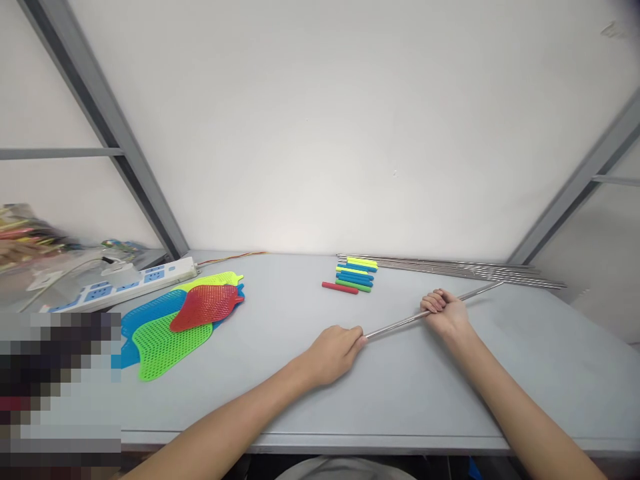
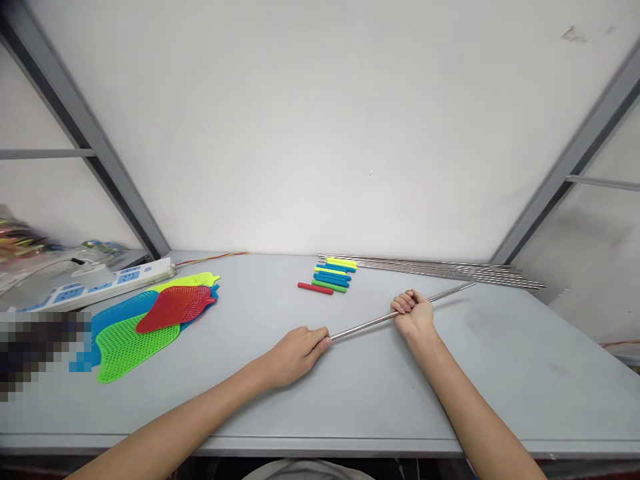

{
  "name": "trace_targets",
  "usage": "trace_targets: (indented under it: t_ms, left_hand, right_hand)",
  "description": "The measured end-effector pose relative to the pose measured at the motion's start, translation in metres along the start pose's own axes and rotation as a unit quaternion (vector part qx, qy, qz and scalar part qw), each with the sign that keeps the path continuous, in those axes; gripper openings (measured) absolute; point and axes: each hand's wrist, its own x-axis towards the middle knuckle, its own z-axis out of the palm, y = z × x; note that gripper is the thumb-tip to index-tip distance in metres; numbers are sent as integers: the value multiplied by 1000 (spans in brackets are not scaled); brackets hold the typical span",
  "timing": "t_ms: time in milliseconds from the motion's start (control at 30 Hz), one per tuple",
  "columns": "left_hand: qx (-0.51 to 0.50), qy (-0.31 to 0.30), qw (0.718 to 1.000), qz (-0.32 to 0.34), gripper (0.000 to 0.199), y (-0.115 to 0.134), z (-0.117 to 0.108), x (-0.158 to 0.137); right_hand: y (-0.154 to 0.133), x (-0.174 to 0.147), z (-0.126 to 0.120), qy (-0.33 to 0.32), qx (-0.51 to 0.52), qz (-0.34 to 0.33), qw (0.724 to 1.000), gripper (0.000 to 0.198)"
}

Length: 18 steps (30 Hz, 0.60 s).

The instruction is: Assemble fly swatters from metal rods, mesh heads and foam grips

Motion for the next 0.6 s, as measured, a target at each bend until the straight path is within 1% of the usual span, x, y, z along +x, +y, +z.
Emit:
trace_targets:
  t_ms: [200,367,600]
  left_hand:
    - [17,15,1000,-15,37,-2,9,1]
    - [21,15,1000,-16,35,-5,12,1]
    - [24,3,999,-24,37,-3,9,0]
  right_hand:
    - [9,-2,2,-55,4,-23,998,19]
    - [13,-4,1,-73,17,-34,997,20]
    - [15,-8,0,-79,11,-56,995,20]
